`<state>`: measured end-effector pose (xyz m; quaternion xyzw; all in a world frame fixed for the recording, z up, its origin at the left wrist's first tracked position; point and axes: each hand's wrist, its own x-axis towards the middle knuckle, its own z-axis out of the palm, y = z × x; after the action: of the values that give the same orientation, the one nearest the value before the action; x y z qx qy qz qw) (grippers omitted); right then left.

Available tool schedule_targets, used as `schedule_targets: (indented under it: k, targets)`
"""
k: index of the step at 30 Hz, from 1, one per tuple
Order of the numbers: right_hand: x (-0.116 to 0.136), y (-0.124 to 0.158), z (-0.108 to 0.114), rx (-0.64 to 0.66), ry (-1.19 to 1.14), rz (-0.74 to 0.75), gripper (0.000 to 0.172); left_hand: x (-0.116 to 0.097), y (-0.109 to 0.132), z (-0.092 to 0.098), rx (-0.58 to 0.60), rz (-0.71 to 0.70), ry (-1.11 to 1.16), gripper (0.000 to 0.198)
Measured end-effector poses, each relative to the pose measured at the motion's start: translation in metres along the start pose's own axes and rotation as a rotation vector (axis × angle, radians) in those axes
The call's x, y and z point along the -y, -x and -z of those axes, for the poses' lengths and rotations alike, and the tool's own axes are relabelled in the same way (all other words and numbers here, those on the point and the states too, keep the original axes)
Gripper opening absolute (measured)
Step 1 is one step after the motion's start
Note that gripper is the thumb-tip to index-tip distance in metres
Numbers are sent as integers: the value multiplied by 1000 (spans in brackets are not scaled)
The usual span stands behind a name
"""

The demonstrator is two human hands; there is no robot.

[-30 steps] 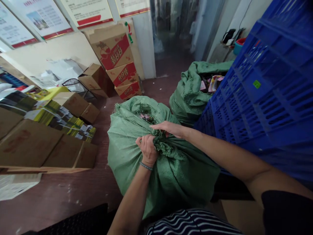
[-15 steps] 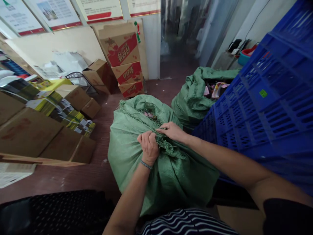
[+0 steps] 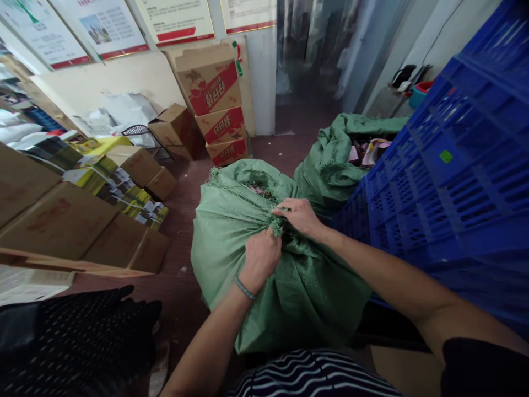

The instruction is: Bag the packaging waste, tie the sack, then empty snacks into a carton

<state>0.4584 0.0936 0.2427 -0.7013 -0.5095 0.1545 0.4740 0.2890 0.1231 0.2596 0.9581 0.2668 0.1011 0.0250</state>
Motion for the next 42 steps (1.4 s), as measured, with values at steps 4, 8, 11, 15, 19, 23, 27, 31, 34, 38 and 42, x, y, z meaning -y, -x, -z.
schedule_targets:
  k: [4, 8, 11, 15, 19, 23, 27, 31, 34, 38, 42]
  targets:
    - [-18, -10, -15, -51, 147, -165, 34, 6, -2, 0, 200, -189, -106, 10]
    - [-41, -23, -32, 19, 240, -261, 52, 10, -8, -11, 270, -240, -86, 13]
    - [-56, -30, -42, 27, 259, -306, 64, 12, -13, -23, 302, -246, -62, 15]
    - [-68, -32, -53, 30, 279, -361, 71, 17, -14, -38, 335, -246, -54, 16]
    - [-61, -31, -52, -12, 216, -340, 64, 27, -2, -46, 130, -118, 31, 10]
    - [-28, -18, -34, -133, 65, -184, 50, 34, 9, -35, -254, 18, 213, 16]
    - [24, 19, -1, -223, -35, 2, 46, 13, 12, 9, -397, 93, 741, 25]
    - [51, 35, 26, -174, -42, 94, 44, -15, 10, 51, -148, 273, 1411, 48]
    - [33, 10, 21, -195, 66, -42, 47, -18, -3, 44, -142, 485, 1554, 59]
    - [-11, -31, -10, -44, 213, -288, 51, -11, -22, -4, -183, 697, 1364, 57]
    - [-40, -45, -36, 54, 303, -368, 47, -12, -13, -35, -108, 553, 953, 49]
